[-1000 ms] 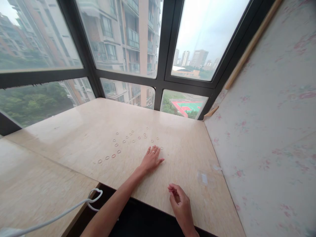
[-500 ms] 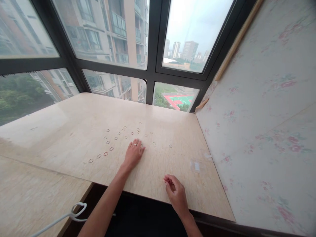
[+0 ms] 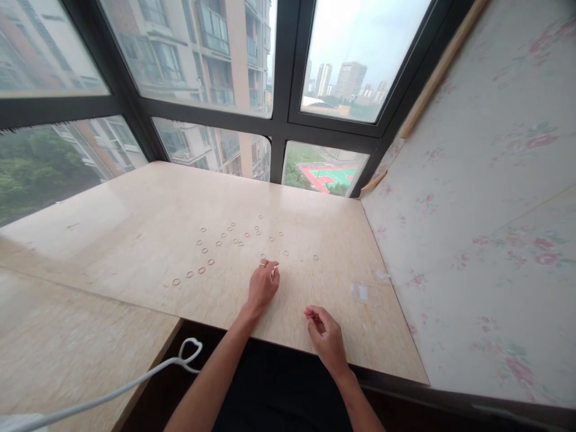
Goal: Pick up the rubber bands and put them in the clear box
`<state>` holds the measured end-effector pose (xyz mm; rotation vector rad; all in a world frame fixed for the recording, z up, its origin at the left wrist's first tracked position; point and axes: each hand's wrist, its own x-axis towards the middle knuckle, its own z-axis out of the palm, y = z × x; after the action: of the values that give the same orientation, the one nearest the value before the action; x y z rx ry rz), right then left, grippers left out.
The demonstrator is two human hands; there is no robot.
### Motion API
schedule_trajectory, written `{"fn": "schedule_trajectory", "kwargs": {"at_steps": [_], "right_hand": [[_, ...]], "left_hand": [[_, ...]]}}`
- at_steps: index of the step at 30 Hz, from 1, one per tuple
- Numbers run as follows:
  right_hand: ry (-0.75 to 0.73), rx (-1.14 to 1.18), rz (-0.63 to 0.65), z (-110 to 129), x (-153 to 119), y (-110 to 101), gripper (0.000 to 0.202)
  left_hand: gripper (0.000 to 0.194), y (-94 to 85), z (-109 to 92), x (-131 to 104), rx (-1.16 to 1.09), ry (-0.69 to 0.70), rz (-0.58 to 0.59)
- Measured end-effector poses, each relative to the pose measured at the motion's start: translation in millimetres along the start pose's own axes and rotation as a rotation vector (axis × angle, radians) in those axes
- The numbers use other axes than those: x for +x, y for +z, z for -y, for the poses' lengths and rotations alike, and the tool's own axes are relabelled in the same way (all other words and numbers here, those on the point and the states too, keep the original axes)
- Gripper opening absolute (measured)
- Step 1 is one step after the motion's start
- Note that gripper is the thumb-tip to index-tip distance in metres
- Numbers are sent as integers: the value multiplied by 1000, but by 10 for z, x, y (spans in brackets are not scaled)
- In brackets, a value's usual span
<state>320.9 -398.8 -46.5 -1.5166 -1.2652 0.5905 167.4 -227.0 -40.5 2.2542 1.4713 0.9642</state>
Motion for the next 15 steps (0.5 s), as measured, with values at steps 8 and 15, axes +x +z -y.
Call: {"fn": "schedule_trajectory", "kwargs": {"at_steps": [8, 15], "right_hand": [[40, 50, -34, 85, 46, -1, 19], [140, 169, -77, 263, 34, -169, 23]], "left_hand": [[20, 157, -250, -137, -111, 101, 204], [30, -162, -234, -246, -645, -280, 259]]}}
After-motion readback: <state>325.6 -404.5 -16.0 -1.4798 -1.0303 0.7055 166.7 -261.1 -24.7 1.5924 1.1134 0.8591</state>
